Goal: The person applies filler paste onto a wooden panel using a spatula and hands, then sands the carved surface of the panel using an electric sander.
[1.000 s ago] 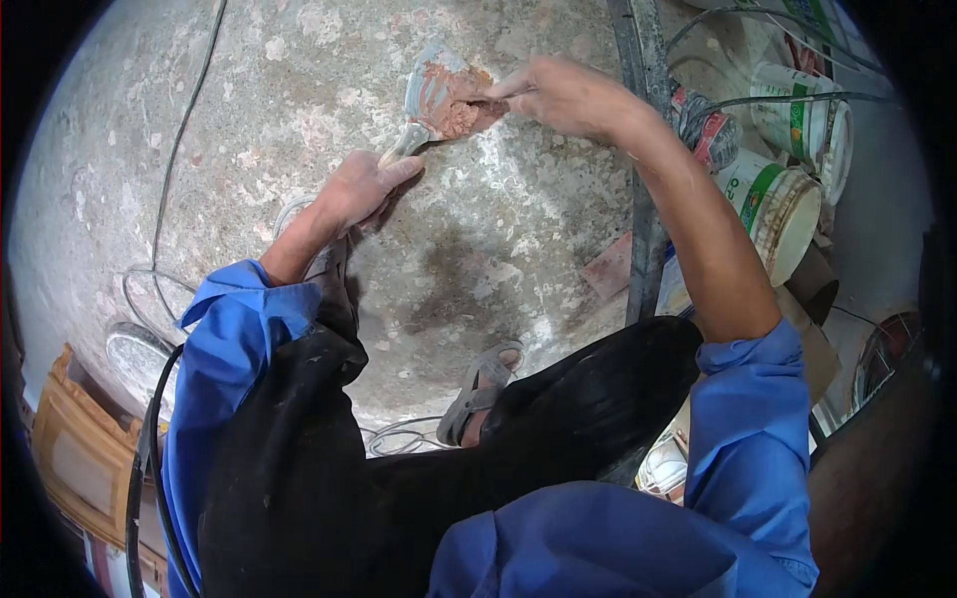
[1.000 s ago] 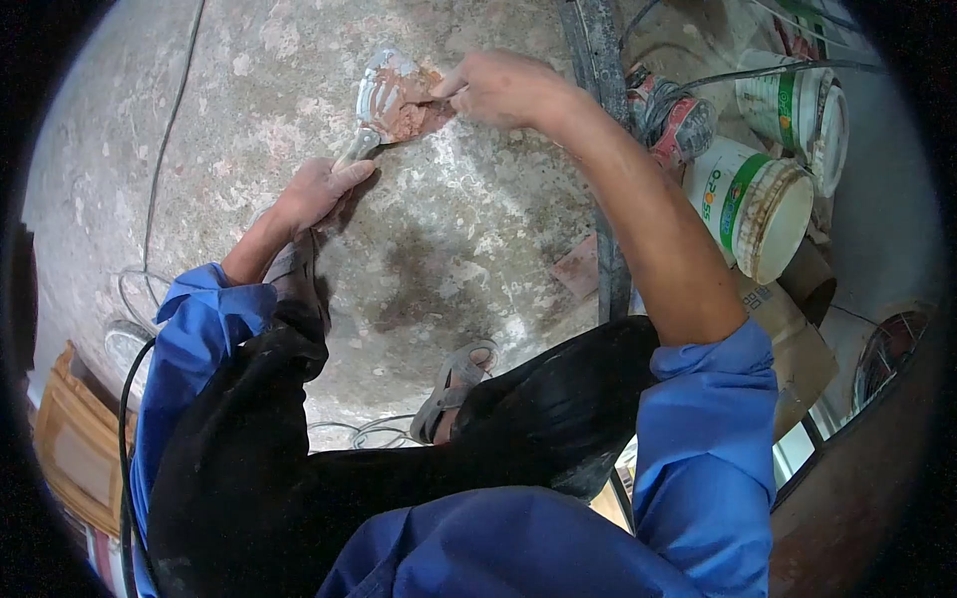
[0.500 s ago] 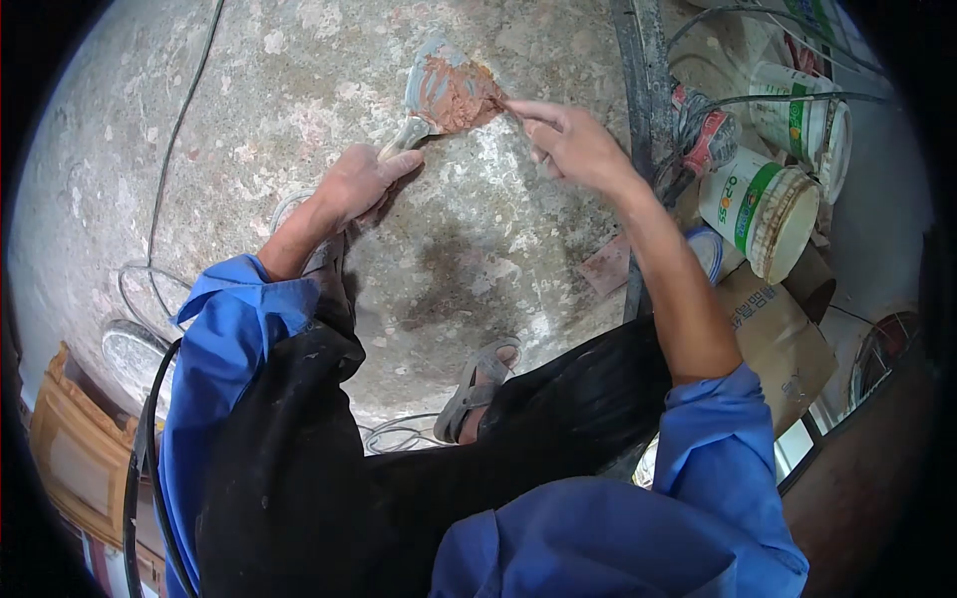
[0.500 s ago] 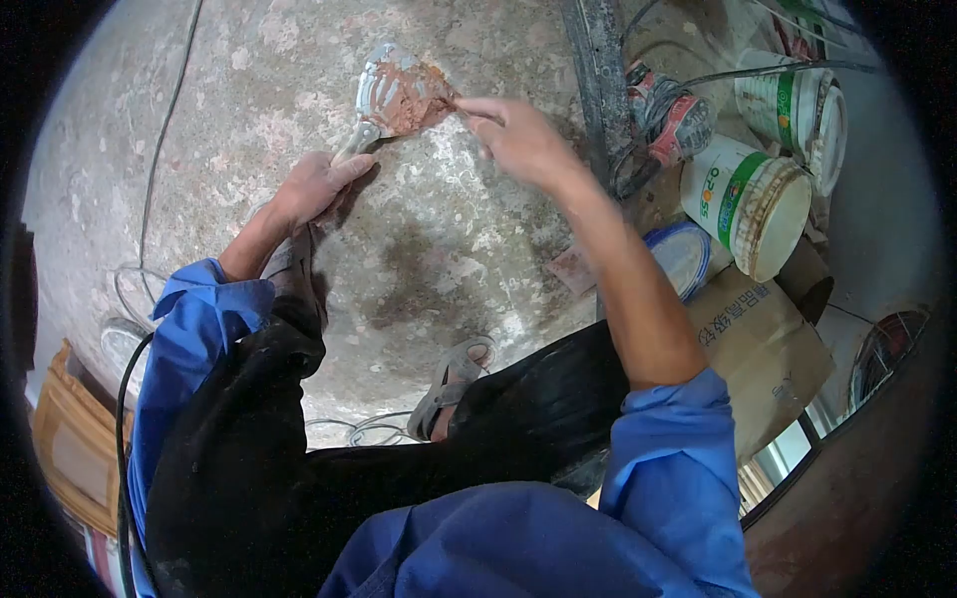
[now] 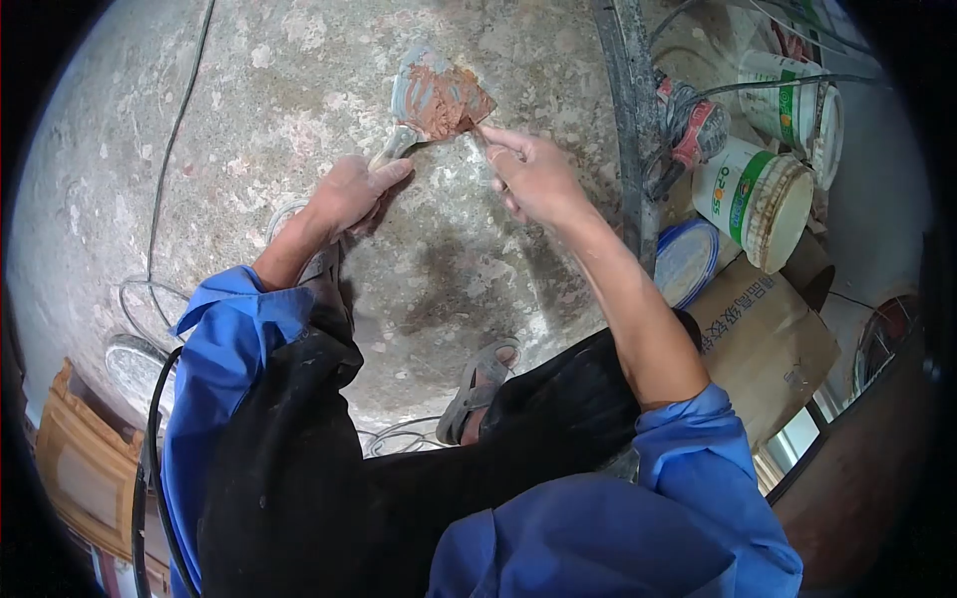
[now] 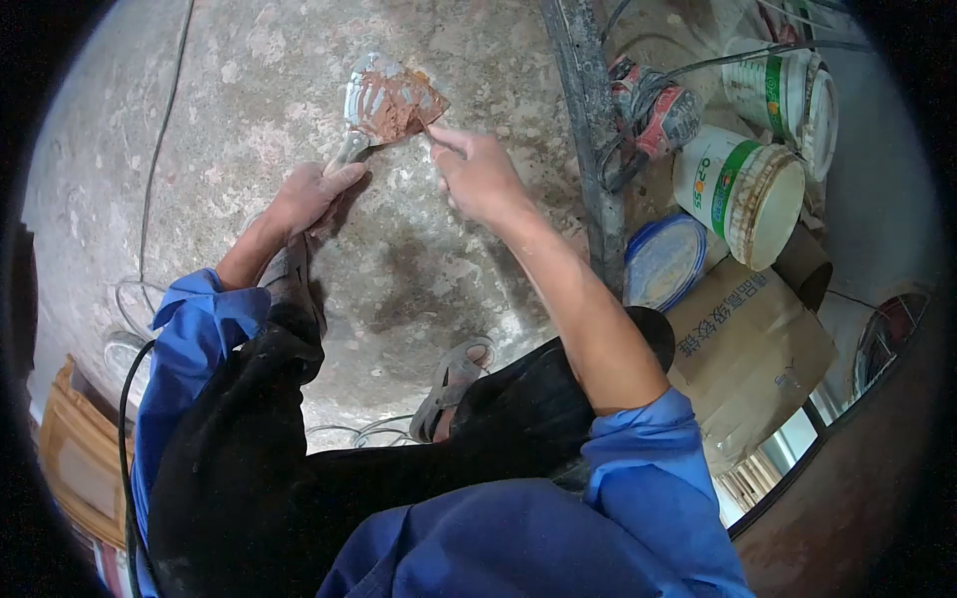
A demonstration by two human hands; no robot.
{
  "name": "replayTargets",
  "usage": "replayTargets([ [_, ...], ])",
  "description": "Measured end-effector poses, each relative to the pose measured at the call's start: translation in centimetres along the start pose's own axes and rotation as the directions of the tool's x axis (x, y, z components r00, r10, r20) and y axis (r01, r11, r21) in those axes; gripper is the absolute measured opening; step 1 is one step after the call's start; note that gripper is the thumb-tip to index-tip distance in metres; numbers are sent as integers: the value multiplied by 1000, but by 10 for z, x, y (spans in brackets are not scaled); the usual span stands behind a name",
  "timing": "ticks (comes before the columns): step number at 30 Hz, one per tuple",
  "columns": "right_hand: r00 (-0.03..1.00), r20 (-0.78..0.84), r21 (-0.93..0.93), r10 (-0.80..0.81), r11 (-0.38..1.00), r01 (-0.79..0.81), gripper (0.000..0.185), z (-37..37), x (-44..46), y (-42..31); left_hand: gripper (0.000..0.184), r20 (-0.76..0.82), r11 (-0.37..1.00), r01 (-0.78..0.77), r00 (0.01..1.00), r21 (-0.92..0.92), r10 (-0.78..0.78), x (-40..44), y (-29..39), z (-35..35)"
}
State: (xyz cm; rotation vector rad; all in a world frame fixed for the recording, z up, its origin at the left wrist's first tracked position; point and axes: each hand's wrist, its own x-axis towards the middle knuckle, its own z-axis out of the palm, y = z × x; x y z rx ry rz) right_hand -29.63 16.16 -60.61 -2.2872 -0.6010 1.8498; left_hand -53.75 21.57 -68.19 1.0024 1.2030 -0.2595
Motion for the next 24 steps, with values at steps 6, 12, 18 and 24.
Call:
replayTargets([
  [6, 999, 23, 179, -26, 984, 21, 47, 9, -6, 7, 47, 88, 981, 61, 995, -183, -46, -9, 8, 9],
  [12, 802, -296, -101, -519, 852, 514, 45, 22, -32, 23, 48, 387, 756, 263, 922, -600, -14, -44, 32, 6],
  [18, 355, -425, -520, -832, 546, 657, 45, 26, -91, -28, 52, 469, 547, 296, 859, -783, 204, -137, 97, -13],
  [24, 624, -270, -562, -734, 646, 517, 45, 41, -185, -52, 51, 318, 481, 54, 813, -875, 488, -285, 155, -35],
])
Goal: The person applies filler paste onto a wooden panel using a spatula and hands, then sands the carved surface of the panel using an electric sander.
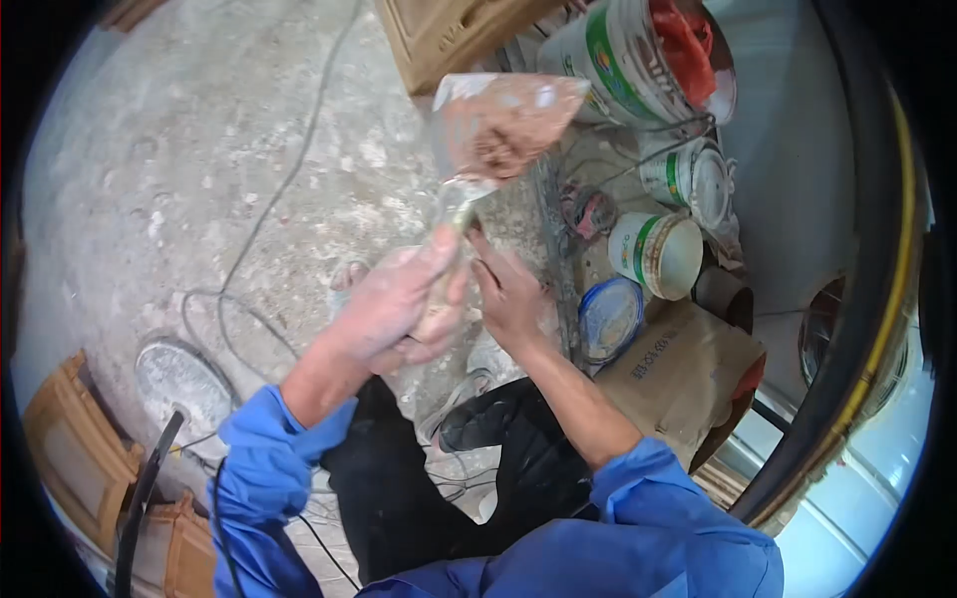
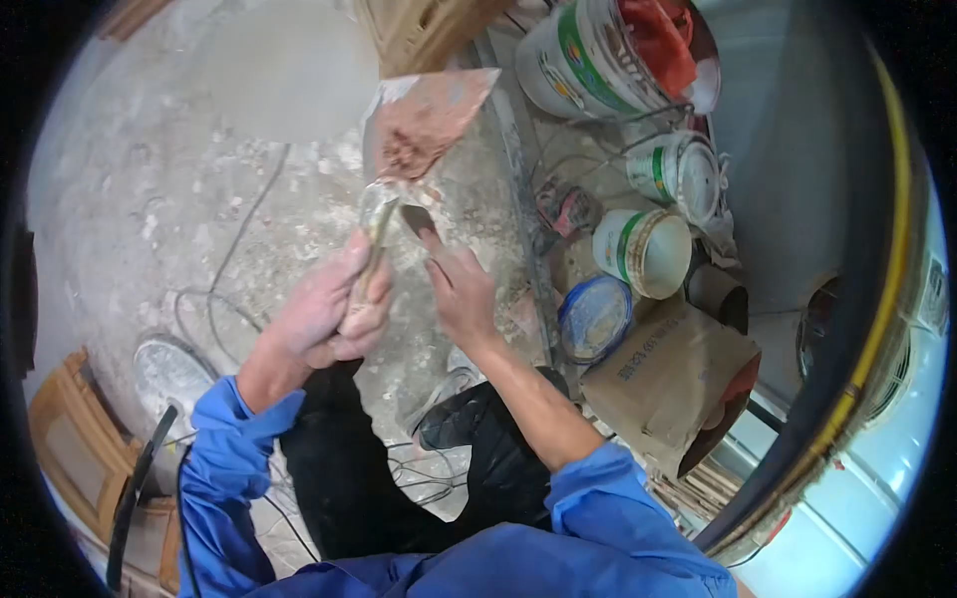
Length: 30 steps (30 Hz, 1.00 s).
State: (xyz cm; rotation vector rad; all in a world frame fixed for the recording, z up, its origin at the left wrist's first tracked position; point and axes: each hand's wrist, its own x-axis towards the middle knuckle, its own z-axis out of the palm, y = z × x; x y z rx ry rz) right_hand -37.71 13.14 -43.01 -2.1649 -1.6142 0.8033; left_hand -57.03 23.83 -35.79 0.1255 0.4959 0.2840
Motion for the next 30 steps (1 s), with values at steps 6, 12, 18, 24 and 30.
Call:
replayTargets([
  [6, 930, -364, 446, 56, 887, 121, 43, -119, -48, -101, 51, -160, 990, -136, 978, -22, 131, -70, 15, 116],
  [12, 921, -386, 524, 43, 832, 181, 42, -242, -102, -189, 49, -194, 998, -57, 980, -29, 51, -151, -42, 252],
  [18, 740, -664, 342, -110, 835, 431, 43, -325, -169, -198, 48, 47, 996, -20, 999, -86, 24, -210, -88, 417],
  [24, 771, -420, 894, 478, 367, 259, 35, -454, -274, -199, 48, -87, 976, -142, 984, 162, 158, -233, -113, 534],
  [30, 473, -873, 143, -114, 869, 473, 36, -529, -324, -189, 48, -196, 911, 75, 981, 406, 7, -217, -161, 583],
])
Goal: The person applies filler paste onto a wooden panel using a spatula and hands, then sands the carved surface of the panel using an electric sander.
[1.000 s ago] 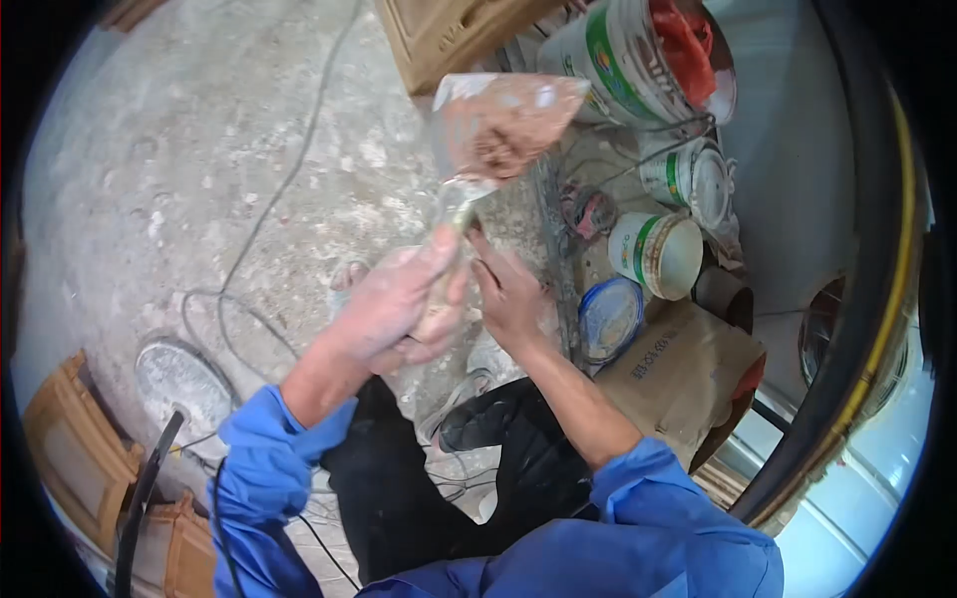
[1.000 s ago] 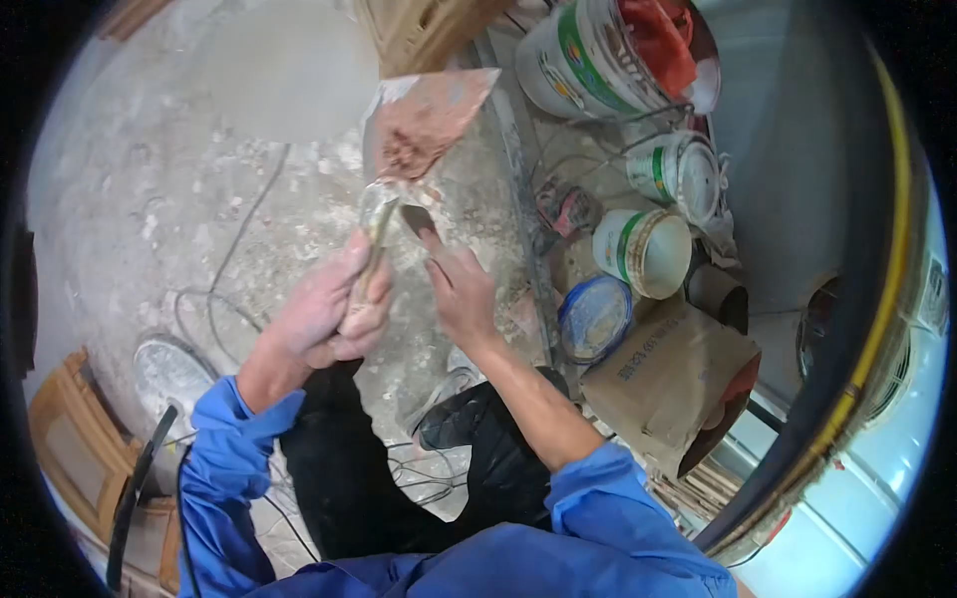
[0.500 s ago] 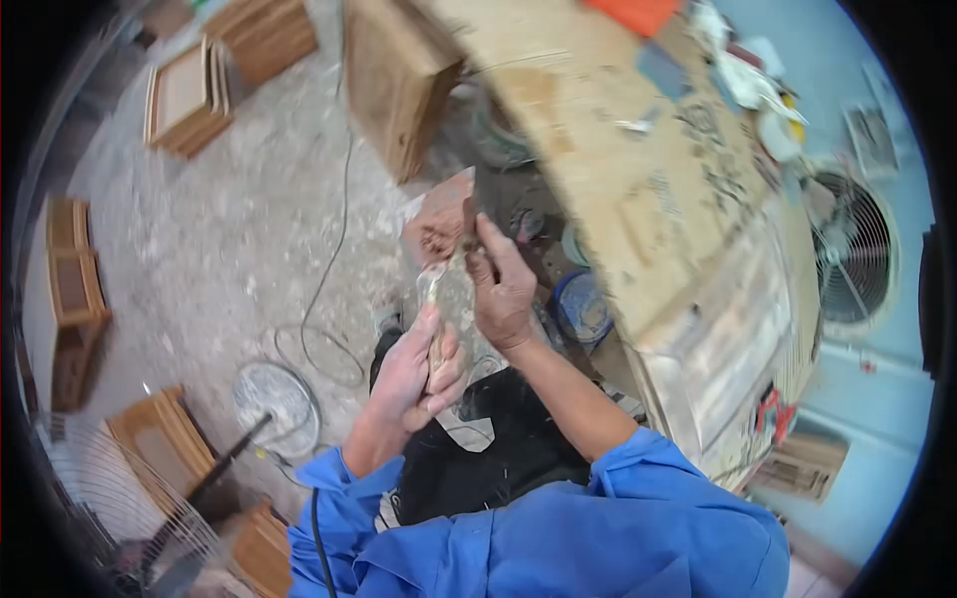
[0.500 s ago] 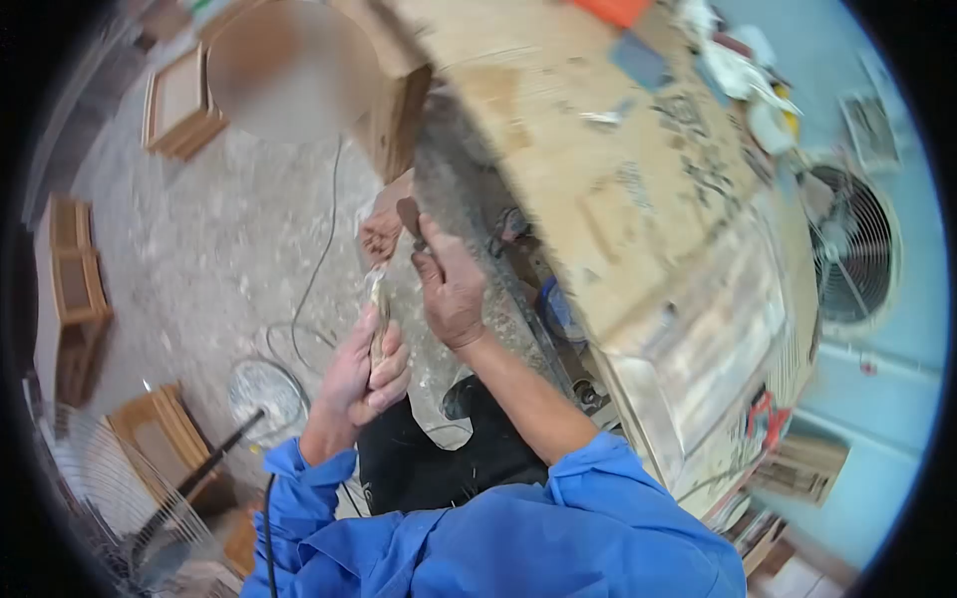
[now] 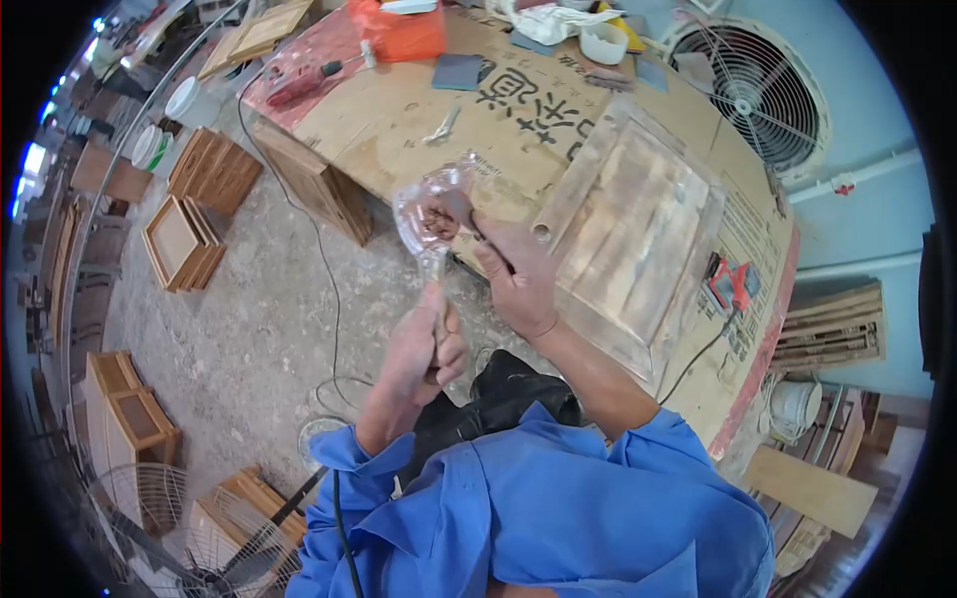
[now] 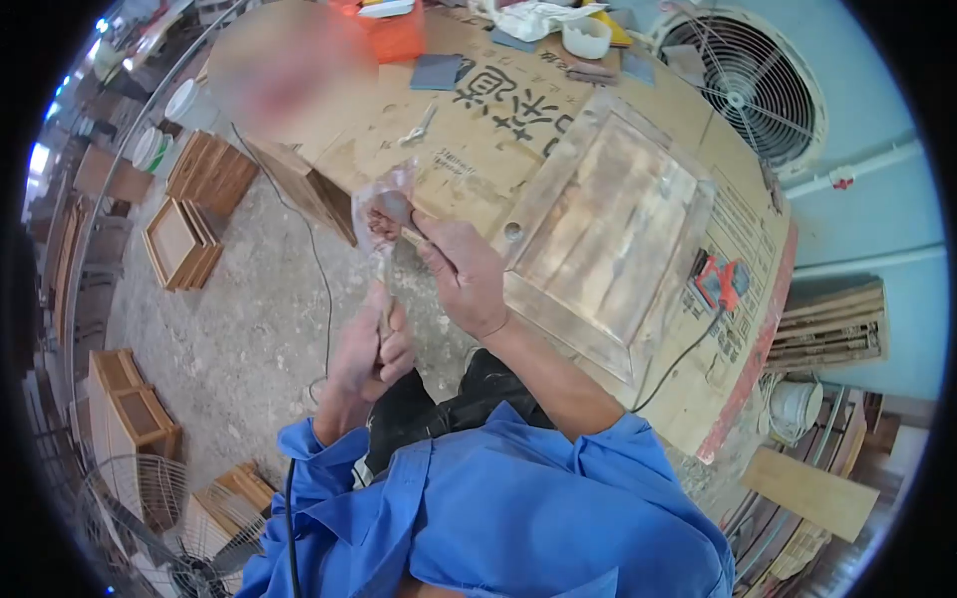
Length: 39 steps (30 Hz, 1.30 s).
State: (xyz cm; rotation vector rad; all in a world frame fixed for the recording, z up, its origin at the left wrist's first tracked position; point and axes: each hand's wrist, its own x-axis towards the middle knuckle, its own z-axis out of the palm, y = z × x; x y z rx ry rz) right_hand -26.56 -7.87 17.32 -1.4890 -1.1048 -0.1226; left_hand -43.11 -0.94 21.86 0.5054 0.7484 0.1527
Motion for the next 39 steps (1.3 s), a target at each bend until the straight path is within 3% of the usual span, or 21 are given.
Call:
replayTargets([
  [5, 988, -120, -46, 102, 993, -108, 36, 1, -25, 18, 49, 174, 992, 105, 980, -72, -92, -2, 0, 31],
  [10, 975, 35, -211, 221, 955, -209, 31, 16, -29, 40, 48, 299, 994, 28, 954, -103, 4, 14, 48, 20],
  [11, 913, 11, -30, 408, 913, -407, 29, 13, -15, 38, 48, 266, 997, 7, 964, -76, 13, 24, 59, 17],
  [12, 815, 30, 150, 579, 803, -577, 28, 9, 1, 35, 48, 229, 998, -15, 973, -57, 28, 35, 69, 14],
  [14, 516, 140, 470, 845, 402, -786, 27, 6, 24, 29, 48, 151, 1000, -32, 988, 1, 31, 52, 88, 5],
  [15, 513, 124, 461, 849, 409, -787, 27, 5, 38, 34, 48, 165, 1000, -18, 986, -3, 18, 65, 99, -1],
  [19, 362, 631, 504, 686, -8, -863, 36, 16, 83, 59, 47, 45, 972, 204, 976, 116, -211, 101, 122, -45],
  [20, 349, 637, 497, 687, -20, -868, 36, 27, 91, 69, 47, 36, 972, 211, 976, 107, -216, 108, 132, -50],
  [24, 394, 627, 531, 672, 2, -847, 42, 51, 82, 111, 45, 278, 927, 375, 890, 6, -362, 134, 153, -53],
  [27, 403, 581, 574, 708, -5, -819, 39, 60, 67, 114, 44, 318, 923, 384, 873, 18, -369, 142, 169, -49],
  [29, 213, 549, 357, 808, 4, -934, 38, 64, 45, 117, 43, 357, 929, 368, 864, 31, -355, 144, 184, -43],
  [31, 106, 456, 371, 883, -81, -925, 35, 66, 27, 105, 43, 269, 936, 310, 899, 168, -346, 144, 191, -32],
  [32, 111, 415, 394, 903, -68, -917, 35, 60, 35, 103, 44, 255, 929, 297, 902, 221, -349, 148, 190, -26],
  [34, 166, 266, 382, 950, 54, -922, 34, 55, 45, 97, 40, 126, 948, 103, 981, 302, -147, 165, 187, -31],
  [36, 191, 131, 213, 973, 161, -964, 33, 45, 37, 120, 39, -175, 898, 179, 978, 403, -117, 190, 180, -42],
  [37, 195, 112, 237, 974, 164, -957, 33, 41, 37, 134, 39, -162, 886, 180, 979, 427, -121, 204, 176, -56],
  [39, 403, -58, -129, 913, 393, -910, 27, 39, 39, 157, 40, -217, 852, 123, 976, 508, -12, 229, 170, -92],
])
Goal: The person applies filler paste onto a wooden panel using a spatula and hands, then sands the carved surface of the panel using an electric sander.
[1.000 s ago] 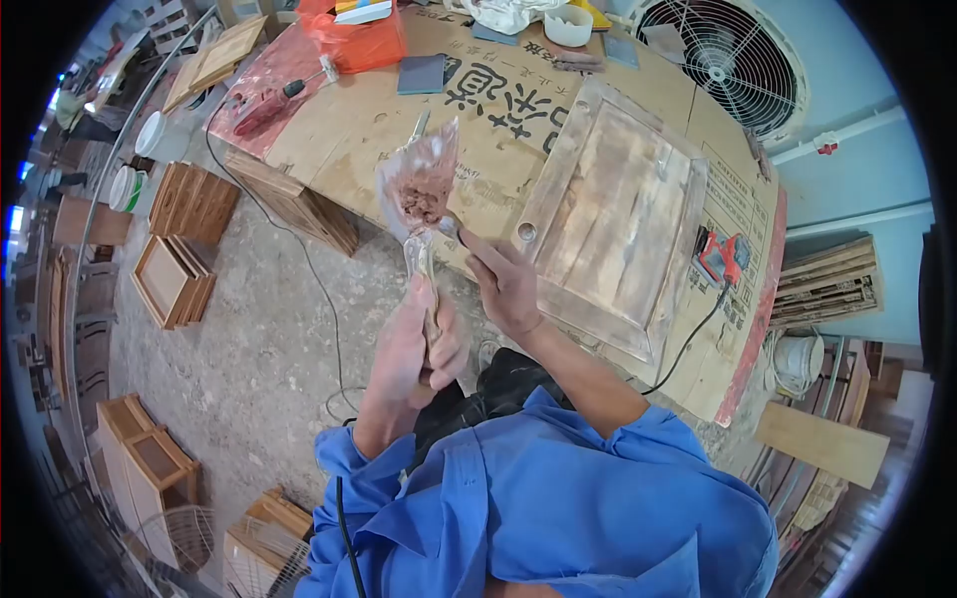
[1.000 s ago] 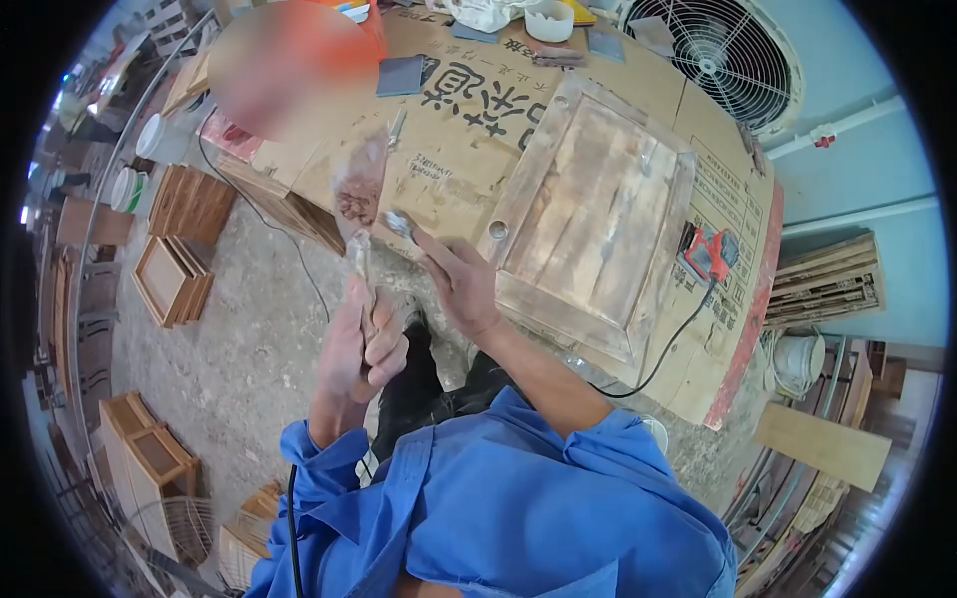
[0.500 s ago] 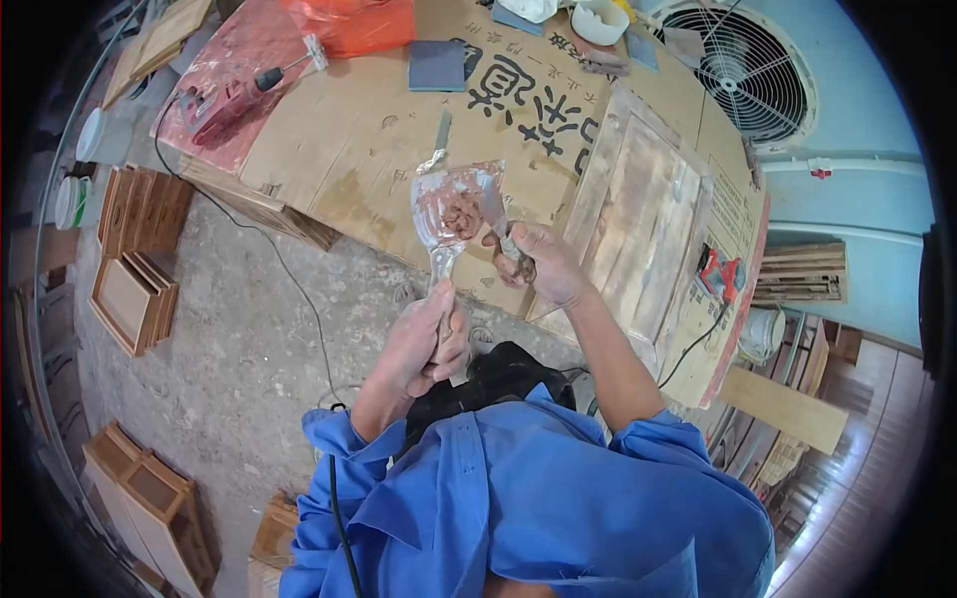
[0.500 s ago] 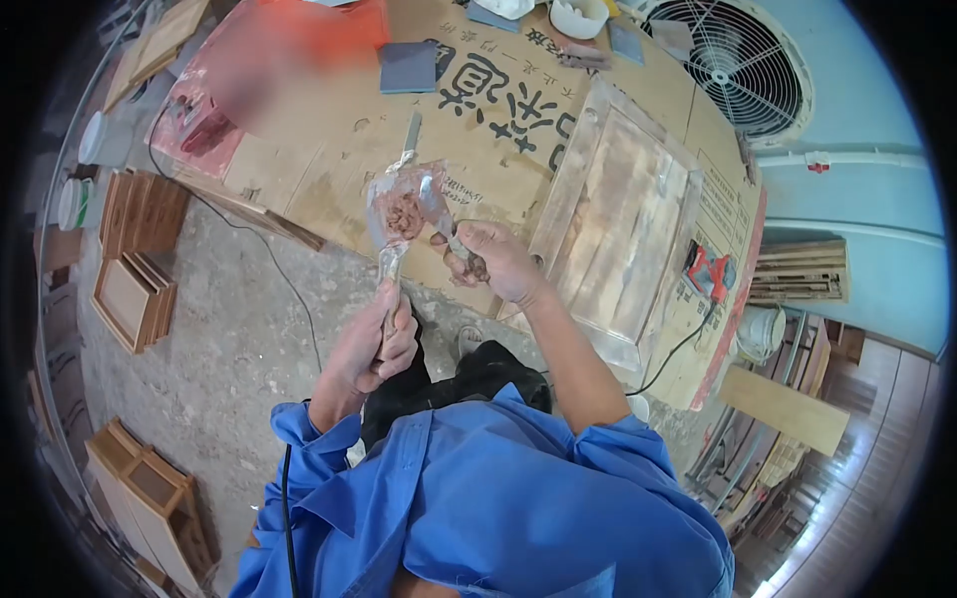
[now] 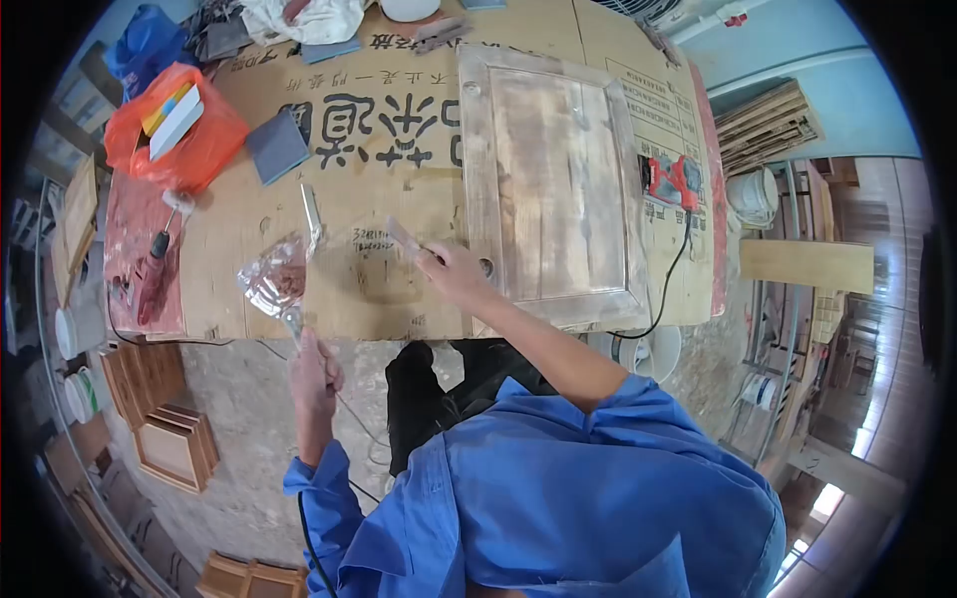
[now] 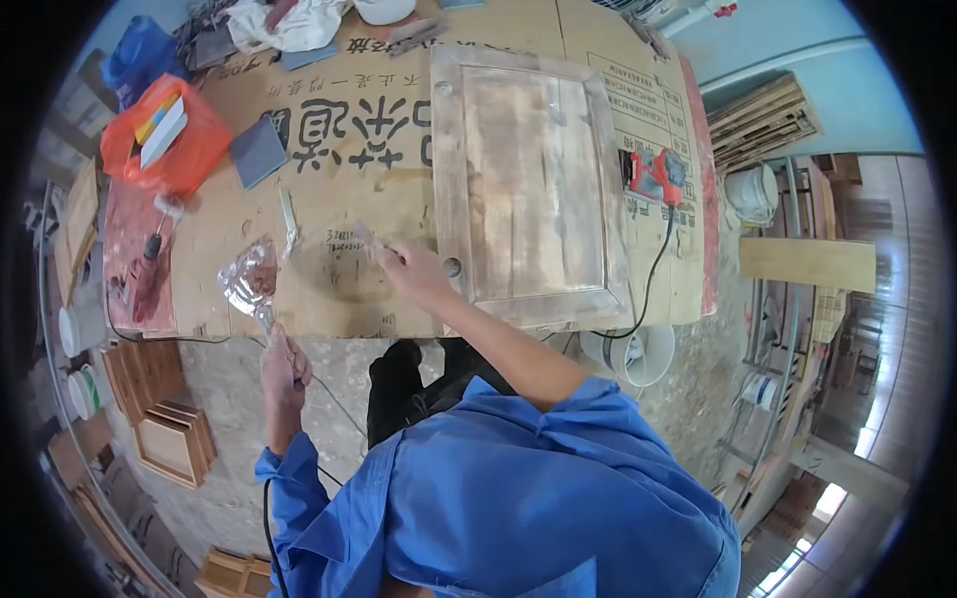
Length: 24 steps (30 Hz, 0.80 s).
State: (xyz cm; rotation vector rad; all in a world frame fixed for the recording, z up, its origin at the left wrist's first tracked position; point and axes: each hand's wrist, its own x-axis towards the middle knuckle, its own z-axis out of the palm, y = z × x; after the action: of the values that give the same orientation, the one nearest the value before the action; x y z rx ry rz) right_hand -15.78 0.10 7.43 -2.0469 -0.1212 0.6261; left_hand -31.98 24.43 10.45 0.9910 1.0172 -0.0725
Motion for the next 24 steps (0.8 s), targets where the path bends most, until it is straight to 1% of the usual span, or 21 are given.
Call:
replayTargets([
  [1, 1000, 2, 20, -6, 1000, 6, 27, 3, 10, -1, 40, -9, 1000, -11, 1000, 16, 11, 17, -2, -6],
  [5, 998, 16, -69, -67, 995, 68, 29, 9, 29, -8, 41, -174, 972, -13, 983, 236, 56, 73, 5, -24],
  [6, 982, -90, -33, -169, 985, 167, 27, 8, 24, -5, 41, -175, 970, -9, 983, 244, 53, 82, 8, -30],
  [8, 942, -198, -19, -269, 962, 271, 27, -1, 10, 4, 41, -177, 967, -15, 982, 253, 62, 99, 17, -39],
  [9, 985, -84, -3, -151, 988, 151, 26, -16, -1, 13, 41, -175, 966, -20, 982, 257, 66, 108, 20, -43],
  [10, 999, 31, -1, -27, 1000, 27, 26, -31, -12, 22, 41, -173, 965, -24, 982, 261, 71, 115, 23, -45],
  [11, 1000, -16, -112, 2, 994, -3, 28, -46, -27, 24, 39, -171, 967, -19, 983, 256, 65, 122, 26, -52],
  [12, 999, -14, -94, 42, 995, -43, 29, -58, -39, 35, 38, -169, 963, -22, 983, 270, 70, 127, 25, -56],
  [14, 986, -131, -84, 99, 990, -110, 31, -89, -71, 50, 35, -173, 955, -26, 982, 297, 80, 134, 26, -65],
  [15, 953, -237, -29, 188, 979, -200, 33, -102, -85, 57, 34, -179, 948, -31, 980, 317, 92, 137, 26, -70],
  [16, 912, -366, -86, 184, 969, -230, 31, -117, -98, 70, 33, -187, 940, -41, 976, 338, 110, 140, 26, -76],
  [17, 869, -425, 83, 255, 966, -243, 28, -131, -113, 83, 33, -195, 931, -52, 972, 362, 130, 141, 25, -81],
  [19, 709, -586, 209, 394, 918, -337, 21, -152, -141, 104, 32, -215, 886, -91, 954, 456, 209, 144, 22, -87],
  [20, 672, -651, 210, 354, 934, -289, 17, -167, -154, 149, 32, -228, 834, -123, 931, 538, 285, 142, 20, -88],
  [21, 630, -712, 203, 311, 949, -239, 20, -181, -167, 195, 33, -232, 753, -162, 892, 638, 388, 136, 17, -85],
  [22, 584, -767, 189, 267, 963, -192, 27, -195, -181, 239, 33, -226, 651, -196, 833, 733, 505, 127, 14, -78],
  [23, 541, -808, 163, 235, 970, -179, 28, -207, -187, 258, 33, -186, 554, -254, 765, 793, 617, 107, 12, -64],
  [24, 516, -835, 93, 190, 974, -208, 31, -215, -186, 255, 34, -137, 442, -293, 685, 847, 716, 84, 7, -49],
])
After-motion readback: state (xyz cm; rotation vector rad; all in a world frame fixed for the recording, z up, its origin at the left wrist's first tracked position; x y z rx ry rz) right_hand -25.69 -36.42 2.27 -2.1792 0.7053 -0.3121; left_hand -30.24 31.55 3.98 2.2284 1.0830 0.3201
